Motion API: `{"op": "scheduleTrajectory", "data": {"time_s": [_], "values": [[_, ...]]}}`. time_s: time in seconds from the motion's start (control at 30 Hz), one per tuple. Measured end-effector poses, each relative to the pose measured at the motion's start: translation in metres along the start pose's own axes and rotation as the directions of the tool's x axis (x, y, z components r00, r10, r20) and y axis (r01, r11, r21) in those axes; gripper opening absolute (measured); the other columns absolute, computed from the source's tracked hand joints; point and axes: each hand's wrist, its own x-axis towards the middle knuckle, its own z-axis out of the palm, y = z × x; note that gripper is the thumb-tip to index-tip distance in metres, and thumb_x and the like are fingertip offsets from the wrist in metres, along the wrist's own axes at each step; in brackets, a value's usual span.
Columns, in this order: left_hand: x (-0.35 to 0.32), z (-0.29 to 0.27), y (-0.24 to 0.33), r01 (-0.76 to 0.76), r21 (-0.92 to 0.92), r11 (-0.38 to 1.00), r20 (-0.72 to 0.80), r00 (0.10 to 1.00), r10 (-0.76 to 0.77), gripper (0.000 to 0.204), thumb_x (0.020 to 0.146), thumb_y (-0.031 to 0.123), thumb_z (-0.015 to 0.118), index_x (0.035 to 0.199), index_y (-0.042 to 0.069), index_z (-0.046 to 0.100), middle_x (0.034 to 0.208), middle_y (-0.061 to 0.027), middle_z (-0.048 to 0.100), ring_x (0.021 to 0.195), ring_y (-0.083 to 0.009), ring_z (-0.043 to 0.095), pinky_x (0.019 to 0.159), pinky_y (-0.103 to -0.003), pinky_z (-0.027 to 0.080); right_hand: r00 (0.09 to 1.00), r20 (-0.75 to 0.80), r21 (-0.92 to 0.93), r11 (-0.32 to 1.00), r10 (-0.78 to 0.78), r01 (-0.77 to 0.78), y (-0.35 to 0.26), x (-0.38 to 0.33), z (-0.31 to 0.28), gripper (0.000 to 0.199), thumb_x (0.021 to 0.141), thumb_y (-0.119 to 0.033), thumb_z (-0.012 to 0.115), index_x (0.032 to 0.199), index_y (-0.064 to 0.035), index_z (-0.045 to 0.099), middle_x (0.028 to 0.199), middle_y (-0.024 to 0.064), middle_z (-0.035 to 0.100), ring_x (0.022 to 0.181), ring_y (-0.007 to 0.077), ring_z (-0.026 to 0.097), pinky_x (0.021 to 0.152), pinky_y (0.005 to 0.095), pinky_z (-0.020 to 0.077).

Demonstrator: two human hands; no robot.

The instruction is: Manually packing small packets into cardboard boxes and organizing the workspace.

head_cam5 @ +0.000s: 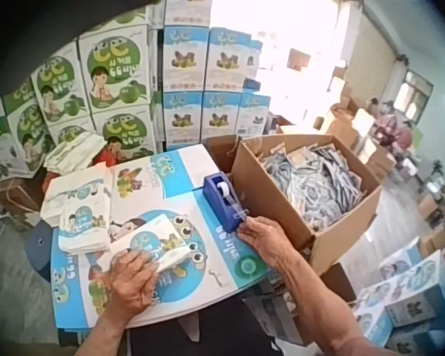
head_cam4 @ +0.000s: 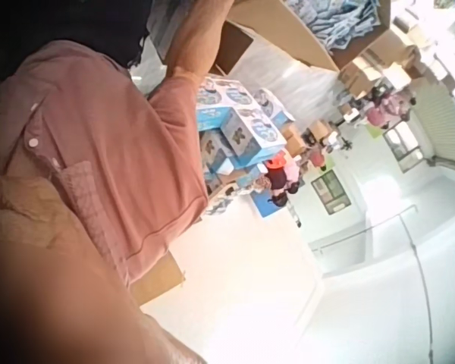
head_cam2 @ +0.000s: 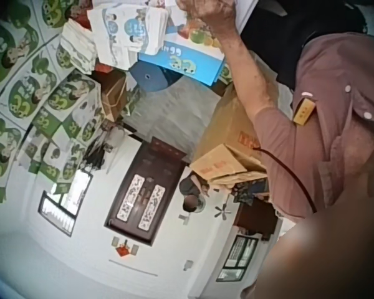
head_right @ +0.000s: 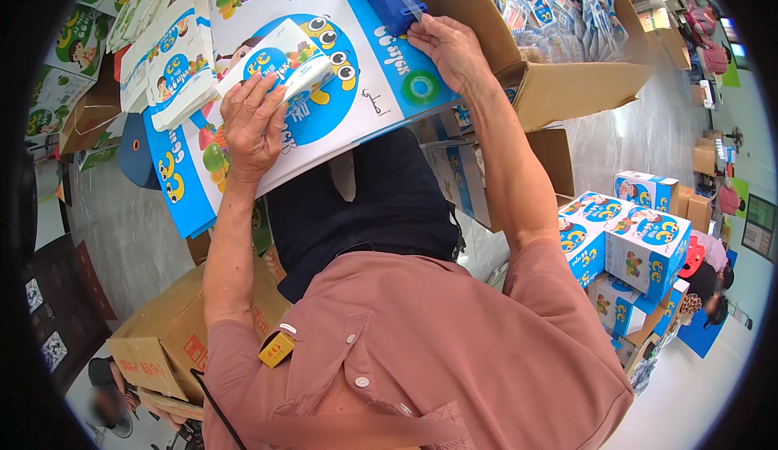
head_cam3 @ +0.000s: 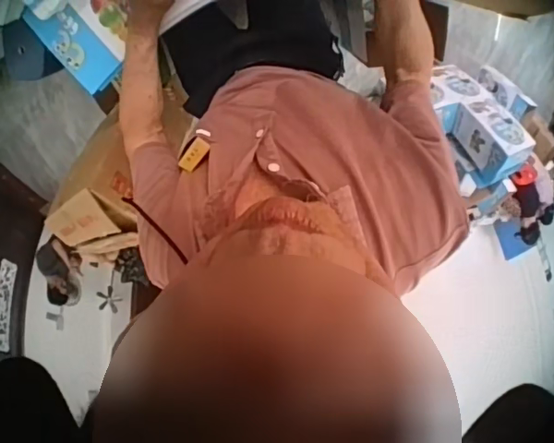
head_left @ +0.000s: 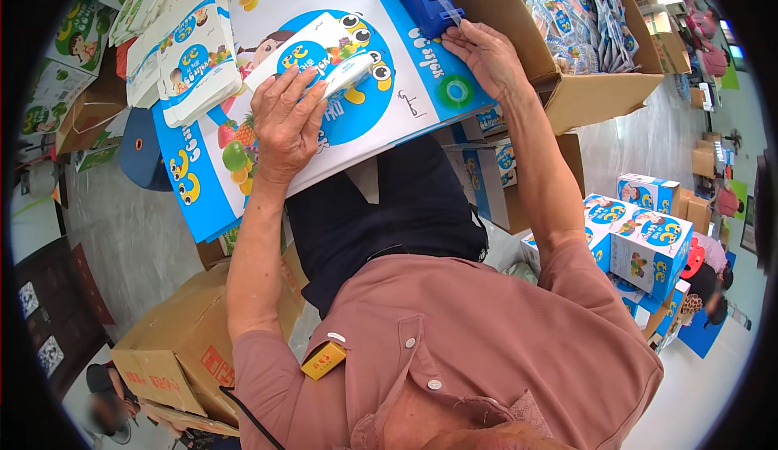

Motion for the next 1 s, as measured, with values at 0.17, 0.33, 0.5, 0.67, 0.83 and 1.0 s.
{"op": "scheduleTrajectory", "data": {"time_s": [0.17,0.33,0.5,0.67,0.83,1.0], "values": [[0.002,0.003,0.001,0.001,0.005,1.000,-0.018,1.000,0.000,0.028,0.090,0.014,0.079,0.118,0.014,0.077,0.129,-0.0051,0.072,0.129,-0.0253,0.062,0.112,-0.043,0.041,1.000,0.015,0.023,1.000,-0.010,0.010,0.008,0.006,-0.005,0.025,0.105,-0.015,0.060,0.112,0.0097,0.059,0.111,0.0186,0.064,0.112,0.0290,0.065,0.112,0.0431,0.0514],[0.002,0.006,0.004,0.016,0.034,0.999,-0.050,0.999,-0.015,0.029,0.089,0.013,0.080,0.118,0.014,0.077,0.129,-0.0057,0.073,0.127,-0.0255,0.063,0.112,-0.043,0.042,0.999,-0.043,-0.098,0.995,-0.008,0.004,0.007,0.013,0.007,0.026,0.105,-0.014,0.061,0.111,0.0114,0.060,0.113,0.0206,0.064,0.113,0.0290,0.065,0.110,0.0428,0.0524],[0.001,0.007,0.003,0.014,0.028,1.000,-0.058,0.998,-0.012,0.029,0.088,0.012,0.080,0.117,0.013,0.076,0.127,-0.0065,0.073,0.126,-0.0259,0.063,0.111,-0.044,0.042,0.997,0.042,-0.211,0.974,-0.071,0.078,0.003,-0.019,0.034,0.023,0.104,-0.015,0.063,0.110,0.0069,0.065,0.114,0.0172,0.069,0.111,0.0235,0.067,0.101,0.0375,0.0559],[0.000,0.009,-0.004,-0.048,-0.010,0.999,-0.120,0.992,0.047,0.030,0.087,0.012,0.080,0.115,0.011,0.072,0.125,-0.0064,0.073,0.123,-0.0267,0.064,0.109,-0.046,0.044,0.963,0.269,-0.221,0.975,0.029,0.032,0.029,-0.074,0.091,0.019,0.104,-0.020,0.064,0.110,-0.0034,0.072,0.109,0.0078,0.075,0.105,0.0165,0.070,0.087,0.0325,0.0580],[0.000,0.011,-0.006,-0.053,-0.064,0.997,-0.138,0.989,0.043,0.035,0.086,0.012,0.081,0.119,0.011,0.069,0.125,-0.0067,0.071,0.122,-0.0268,0.064,0.107,-0.046,0.044,0.947,0.320,-0.104,0.995,0.037,-0.003,0.061,-0.078,0.123,0.019,0.103,-0.020,0.067,0.108,-0.0033,0.073,0.106,0.0071,0.074,0.101,0.0158,0.070,0.082,0.0331,0.0592],[0.001,0.012,-0.001,0.011,-0.155,0.988,-0.188,0.981,-0.041,0.037,0.086,0.012,0.080,0.121,0.012,0.069,0.127,-0.0072,0.068,0.120,-0.0276,0.063,0.106,-0.046,0.044,0.968,0.231,-0.185,0.981,0.095,-0.052,0.071,-0.074,0.139,0.020,0.101,-0.021,0.069,0.104,-0.0017,0.074,0.101,0.0072,0.074,0.097,0.0154,0.070,0.080,0.0326,0.0595]]}}
